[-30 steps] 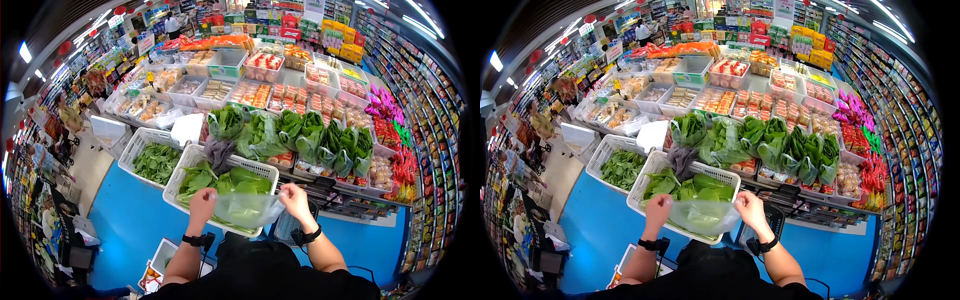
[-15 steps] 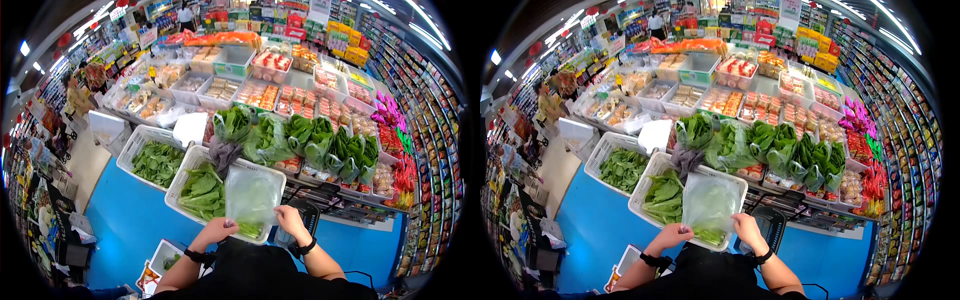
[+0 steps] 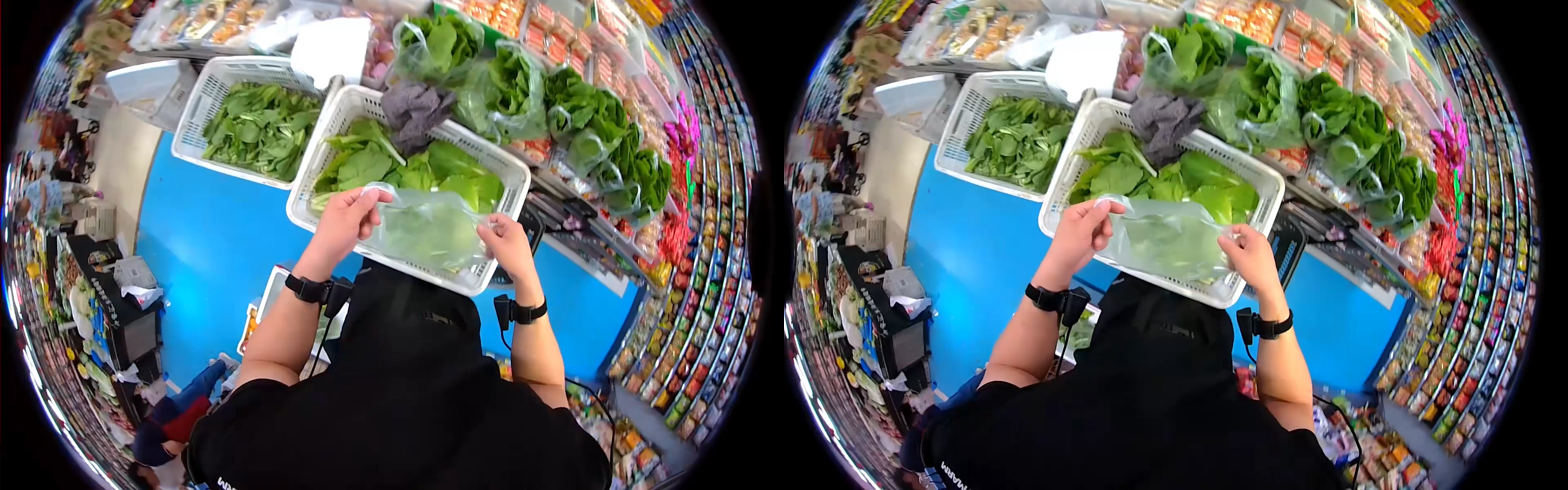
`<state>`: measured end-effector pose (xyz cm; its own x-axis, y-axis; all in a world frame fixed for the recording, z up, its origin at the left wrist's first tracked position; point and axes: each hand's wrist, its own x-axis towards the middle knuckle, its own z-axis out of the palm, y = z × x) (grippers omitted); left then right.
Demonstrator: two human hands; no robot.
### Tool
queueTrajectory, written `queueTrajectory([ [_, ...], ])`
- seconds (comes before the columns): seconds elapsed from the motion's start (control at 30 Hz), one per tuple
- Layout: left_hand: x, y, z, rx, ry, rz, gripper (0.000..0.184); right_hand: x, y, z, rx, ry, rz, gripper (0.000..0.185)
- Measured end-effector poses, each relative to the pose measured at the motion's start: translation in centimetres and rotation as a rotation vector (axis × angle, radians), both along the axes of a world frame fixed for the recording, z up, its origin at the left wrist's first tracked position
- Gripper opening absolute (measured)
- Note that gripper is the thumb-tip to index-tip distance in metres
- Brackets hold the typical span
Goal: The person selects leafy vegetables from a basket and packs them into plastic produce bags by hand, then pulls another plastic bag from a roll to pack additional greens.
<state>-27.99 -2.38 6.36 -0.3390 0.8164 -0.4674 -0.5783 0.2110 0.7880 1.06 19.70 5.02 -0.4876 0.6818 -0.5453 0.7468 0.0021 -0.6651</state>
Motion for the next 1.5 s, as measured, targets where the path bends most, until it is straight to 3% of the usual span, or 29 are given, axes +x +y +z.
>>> queueTrajectory([
  [0.07, -1.4, -0.4, -1.2, -0.041, -0.063, -0.078, 0.033, 0.7, -1.4, -3.0, -0.279, 0.407, -0.023, 0.036],
  [0.13, -2.0, -1.1, -1.9, -0.019, 0.022, -0.010, 0.034, 0.6, -3.2, -3.8, -0.342, 0.372, -0.028, 0.059],
  [0.2, -3.1, -1.3, -1.2, -0.001, 0.167, 0.232, 0.039, 0.2, -3.9, -3.2, -0.347, 0.328, -0.110, 0.060],
  [0.33, -8.2, -0.9, 3.4, 0.245, 0.133, 0.464, 0.052, 1.6, -3.3, -6.4, -0.152, 0.188, -0.268, 0.048],
  [0.43, -9.9, -0.7, 4.1, 0.420, 0.125, 0.457, 0.052, 2.2, -3.1, -8.8, -0.040, 0.104, -0.257, 0.040],
  [0.53, -8.8, 0.1, 4.9, 0.328, 0.182, 0.376, 0.054, 2.9, -3.1, -12.3, 0.043, 0.044, -0.231, 0.036],
  [0.63, -7.6, -0.2, 3.4, 0.273, 0.311, 0.280, 0.053, 2.7, -3.7, -15.8, -0.139, 0.056, -0.363, 0.032],
  [0.67, -7.3, -0.4, 2.9, 0.266, 0.306, 0.272, 0.053, 2.7, -3.9, -16.5, -0.146, 0.050, -0.371, 0.032],
  [0.73, -6.9, -0.8, 2.5, 0.303, 0.174, 0.265, 0.050, 1.5, -4.3, -16.4, -0.461, 0.119, -0.579, 0.027],
  [0.8, -6.0, -0.8, 2.6, 0.281, 0.147, 0.274, 0.049, 1.1, -4.3, -17.6, -0.460, 0.096, -0.588, 0.021],
  [0.87, -5.6, -1.0, 2.6, 0.255, 0.121, 0.284, 0.049, 1.8, -4.1, -21.7, -0.283, -0.078, -0.413, 0.021],
  [0.9, -5.5, -1.3, 2.4, 0.242, 0.176, 0.287, 0.050, 1.7, -4.0, -22.6, -0.081, -0.231, -0.291, 0.024],
  [0.93, -5.5, -1.5, 2.2, 0.231, 0.233, 0.290, 0.050, 1.9, -4.1, -23.3, -0.087, -0.232, -0.291, 0.024],
  [1.0, -5.7, -2.2, 2.0, 0.205, 0.239, 0.311, 0.050, 2.0, -3.9, -24.7, 0.180, -0.395, -0.056, 0.031],
  [1.2, -6.0, -3.9, 2.2, 0.119, 0.273, 0.345, 0.048, 2.5, -4.3, -31.3, 0.141, -0.525, -0.046, 0.058],
  [1.3, -6.2, -4.5, 2.1, 0.130, 0.283, 0.327, 0.047, 1.1, -3.4, -28.9, -0.090, -0.560, -0.130, 0.065],
  [1.43, -6.2, -4.5, 2.1, 0.107, 0.300, 0.371, 0.048, 0.3, -1.8, -28.1, -0.053, -0.702, 0.116, 0.078],
  [1.5, -6.2, -4.4, 2.0, 0.092, 0.314, 0.364, 0.048, 0.4, -1.9, -28.6, 0.040, -0.685, 0.048, 0.076],
])
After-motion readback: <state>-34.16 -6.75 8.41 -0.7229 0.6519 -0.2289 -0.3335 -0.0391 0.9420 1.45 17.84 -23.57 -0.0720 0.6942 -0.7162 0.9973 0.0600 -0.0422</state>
